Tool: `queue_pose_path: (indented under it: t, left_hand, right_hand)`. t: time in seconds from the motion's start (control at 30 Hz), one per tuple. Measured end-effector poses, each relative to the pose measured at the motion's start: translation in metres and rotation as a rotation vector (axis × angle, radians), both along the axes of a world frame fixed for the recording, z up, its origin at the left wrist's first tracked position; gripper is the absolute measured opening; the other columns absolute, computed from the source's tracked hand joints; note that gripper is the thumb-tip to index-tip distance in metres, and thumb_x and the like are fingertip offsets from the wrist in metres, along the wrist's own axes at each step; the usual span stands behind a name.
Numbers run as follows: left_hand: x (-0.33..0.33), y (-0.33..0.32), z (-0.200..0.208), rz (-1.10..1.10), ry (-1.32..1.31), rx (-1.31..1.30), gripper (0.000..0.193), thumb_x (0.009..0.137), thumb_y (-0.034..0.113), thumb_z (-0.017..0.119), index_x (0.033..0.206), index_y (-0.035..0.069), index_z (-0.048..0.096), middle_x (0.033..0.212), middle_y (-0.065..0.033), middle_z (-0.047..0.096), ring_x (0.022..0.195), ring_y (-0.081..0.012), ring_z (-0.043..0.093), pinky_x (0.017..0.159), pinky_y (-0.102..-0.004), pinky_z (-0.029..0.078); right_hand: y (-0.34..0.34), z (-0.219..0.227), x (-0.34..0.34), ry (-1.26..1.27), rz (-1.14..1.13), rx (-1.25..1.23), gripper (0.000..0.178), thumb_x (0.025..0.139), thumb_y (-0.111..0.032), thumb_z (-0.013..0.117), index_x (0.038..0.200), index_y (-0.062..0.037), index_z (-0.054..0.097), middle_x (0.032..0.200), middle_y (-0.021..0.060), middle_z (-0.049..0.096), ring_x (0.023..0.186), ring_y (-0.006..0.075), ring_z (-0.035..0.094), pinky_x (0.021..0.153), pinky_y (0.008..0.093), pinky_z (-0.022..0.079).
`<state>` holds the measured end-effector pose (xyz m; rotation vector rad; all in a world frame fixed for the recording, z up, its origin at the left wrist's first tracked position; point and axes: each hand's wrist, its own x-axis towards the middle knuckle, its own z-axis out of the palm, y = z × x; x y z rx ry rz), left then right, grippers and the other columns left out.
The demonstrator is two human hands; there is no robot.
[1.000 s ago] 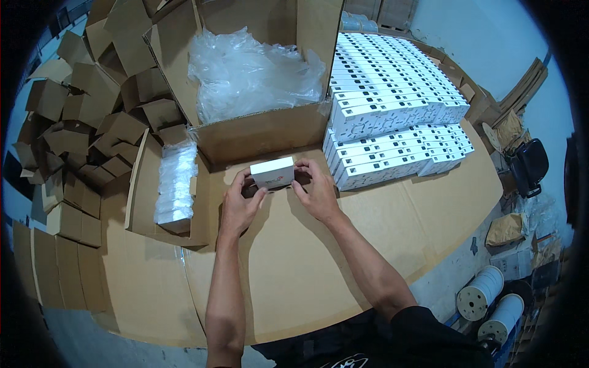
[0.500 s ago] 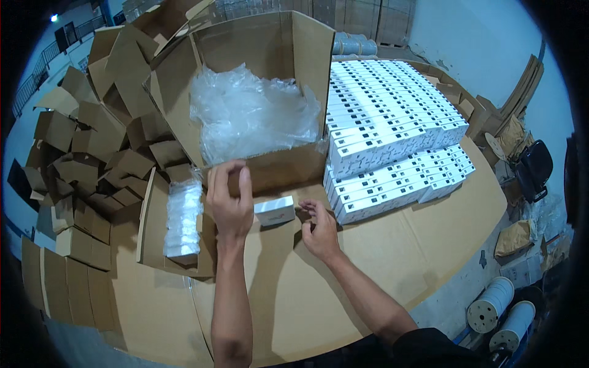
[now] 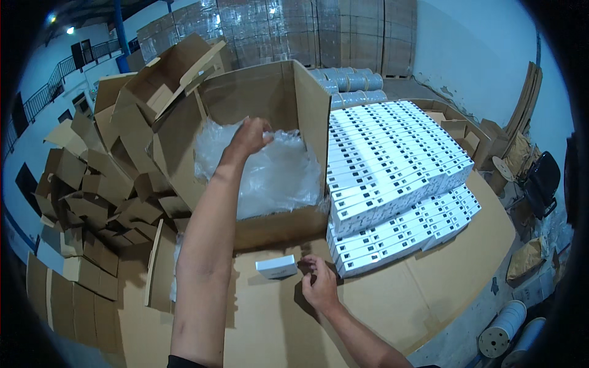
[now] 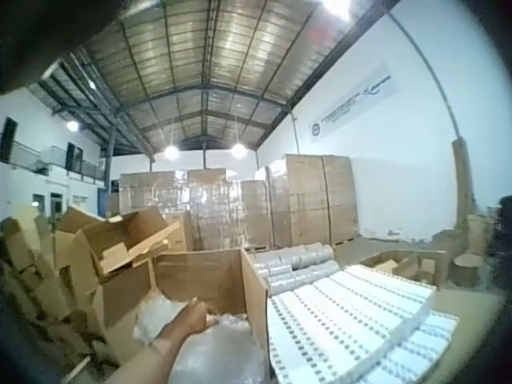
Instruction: The recorder is packing small white product boxes into individual plastic bags and then organizing them within larger shipping boxes.
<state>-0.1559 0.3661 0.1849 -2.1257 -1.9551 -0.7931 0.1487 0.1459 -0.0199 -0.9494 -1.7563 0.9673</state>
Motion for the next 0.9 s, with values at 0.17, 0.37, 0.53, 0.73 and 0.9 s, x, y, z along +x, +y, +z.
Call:
queue_pose_path:
  t: [0.17, 0.37, 0.53, 0.73, 0.9]
  left_hand:
    - [0.015, 0.020, 0.003, -0.241, 0.064, -0.388, 0.041, 0.080, 0.019, 0.079, 0.119, 0.009, 0.073, 0.124, -0.0160, 0.070, 0.119, -0.0345, 0.063, 0.105, -0.0427, 0.048]
    - [0.025, 0.027, 0.002, -0.406, 0.202, -0.545, 0.037, 0.082, 0.019, 0.076, 0.118, 0.014, 0.074, 0.121, -0.0150, 0.071, 0.117, -0.0338, 0.063, 0.105, -0.0411, 0.048]
    - [0.012, 0.028, 0.018, -0.436, 0.131, -0.422, 0.026, 0.084, 0.017, 0.075, 0.108, 0.010, 0.074, 0.112, -0.0156, 0.073, 0.106, -0.0281, 0.068, 0.097, -0.0401, 0.051]
    - [0.013, 0.003, 0.045, -0.283, -0.271, 0.147, 0.016, 0.087, 0.013, 0.072, 0.095, 0.000, 0.070, 0.096, -0.0155, 0.074, 0.093, -0.0254, 0.072, 0.085, -0.0365, 0.055]
    - [0.043, -0.084, 0.079, -0.166, -0.275, 0.447, 0.011, 0.099, 0.009, 0.063, 0.105, 0.000, 0.062, 0.094, -0.0089, 0.072, 0.091, -0.0145, 0.068, 0.085, -0.0307, 0.054]
  right_hand:
    - [0.000, -0.002, -0.002, -0.002, -0.008, -0.024, 0.040, 0.082, 0.004, 0.056, 0.122, 0.0007, 0.055, 0.113, 0.0202, 0.067, 0.107, 0.0379, 0.066, 0.094, 0.0453, 0.053]
    - [0.000, -0.001, -0.002, 0.008, 0.006, -0.008, 0.040, 0.083, 0.004, 0.056, 0.123, 0.0003, 0.054, 0.113, 0.0207, 0.066, 0.107, 0.0399, 0.065, 0.093, 0.0464, 0.053]
    - [0.002, -0.003, -0.003, 0.002, -0.003, -0.040, 0.039, 0.083, 0.003, 0.056, 0.122, 0.0002, 0.054, 0.112, 0.0210, 0.067, 0.107, 0.0396, 0.066, 0.092, 0.0470, 0.053]
    - [0.002, 0.000, -0.003, 0.017, -0.003, -0.046, 0.038, 0.083, 0.004, 0.056, 0.121, 0.0010, 0.054, 0.110, 0.0211, 0.067, 0.105, 0.0383, 0.067, 0.091, 0.0462, 0.054]
    - [-0.002, 0.003, -0.003, 0.041, 0.002, -0.005, 0.038, 0.082, 0.005, 0.055, 0.120, 0.0016, 0.054, 0.106, 0.0210, 0.069, 0.101, 0.0377, 0.069, 0.089, 0.0443, 0.055]
